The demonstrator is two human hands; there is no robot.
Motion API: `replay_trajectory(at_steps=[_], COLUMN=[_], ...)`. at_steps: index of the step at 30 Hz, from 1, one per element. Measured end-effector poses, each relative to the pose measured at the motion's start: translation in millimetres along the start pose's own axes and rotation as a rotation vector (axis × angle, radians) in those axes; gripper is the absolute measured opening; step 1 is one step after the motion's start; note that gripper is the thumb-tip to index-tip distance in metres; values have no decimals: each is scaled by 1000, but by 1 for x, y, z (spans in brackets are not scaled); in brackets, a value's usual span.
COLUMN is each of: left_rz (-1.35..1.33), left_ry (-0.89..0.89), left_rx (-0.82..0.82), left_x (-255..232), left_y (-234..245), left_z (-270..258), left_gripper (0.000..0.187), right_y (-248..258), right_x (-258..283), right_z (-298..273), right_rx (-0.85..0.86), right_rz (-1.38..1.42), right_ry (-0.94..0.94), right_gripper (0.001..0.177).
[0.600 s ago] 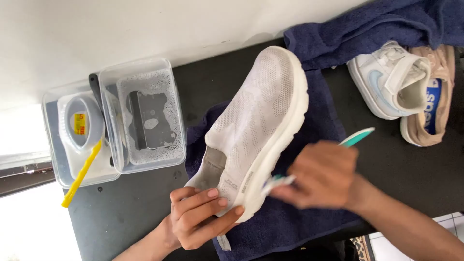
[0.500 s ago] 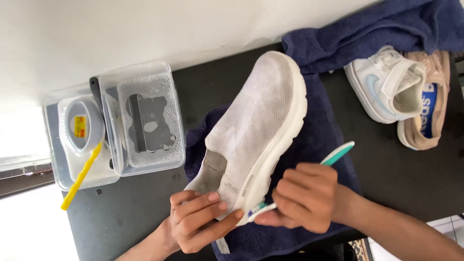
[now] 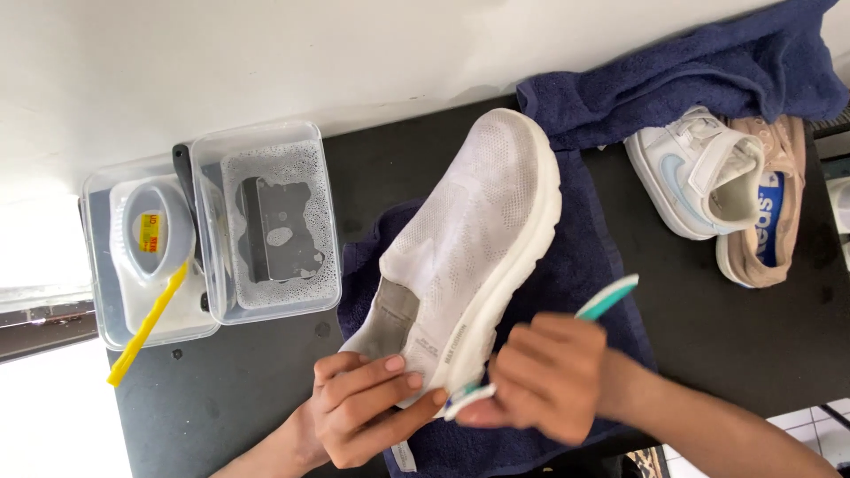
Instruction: Brushing the upper and sole of a white shoe using a toothbrush and soapy water to remove dirt.
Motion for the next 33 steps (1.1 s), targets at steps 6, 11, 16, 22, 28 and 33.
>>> replay_trajectory(at_steps=[6, 11, 16, 22, 28, 33], left_rz=[30, 10, 8, 14, -2, 40], left_ry=[28, 49, 28, 37, 27, 38], left_rx=[-98, -53, -50, -68, -41, -87], left_x=[0, 0, 0, 0, 2, 1], left_y=[-2, 1, -1, 2, 0, -2], left_z=[-1, -2, -5, -5, -6, -6], left_gripper=[16, 16, 19, 17, 17, 16], right_y=[13, 0, 8, 4, -3, 12], right_x=[-34, 11, -4, 4, 11, -29], right_z=[-25, 7, -6, 5, 5, -26], right_rx=[14, 22, -15, -7, 120, 73], right_rz=[-205, -120, -173, -211, -136, -251], right_ry=[-246, 56, 29, -28, 79, -229], right_gripper=[46, 49, 47, 50, 49, 43])
Point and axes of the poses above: each hand's wrist, its own z-axis towards the middle knuckle, its own y-axis out of the back of the hand, x = y × z, the point moved 6 cm from there along z, towards the middle knuckle, and after that the axes turned 3 degrees about y, right-handed, at the moved point
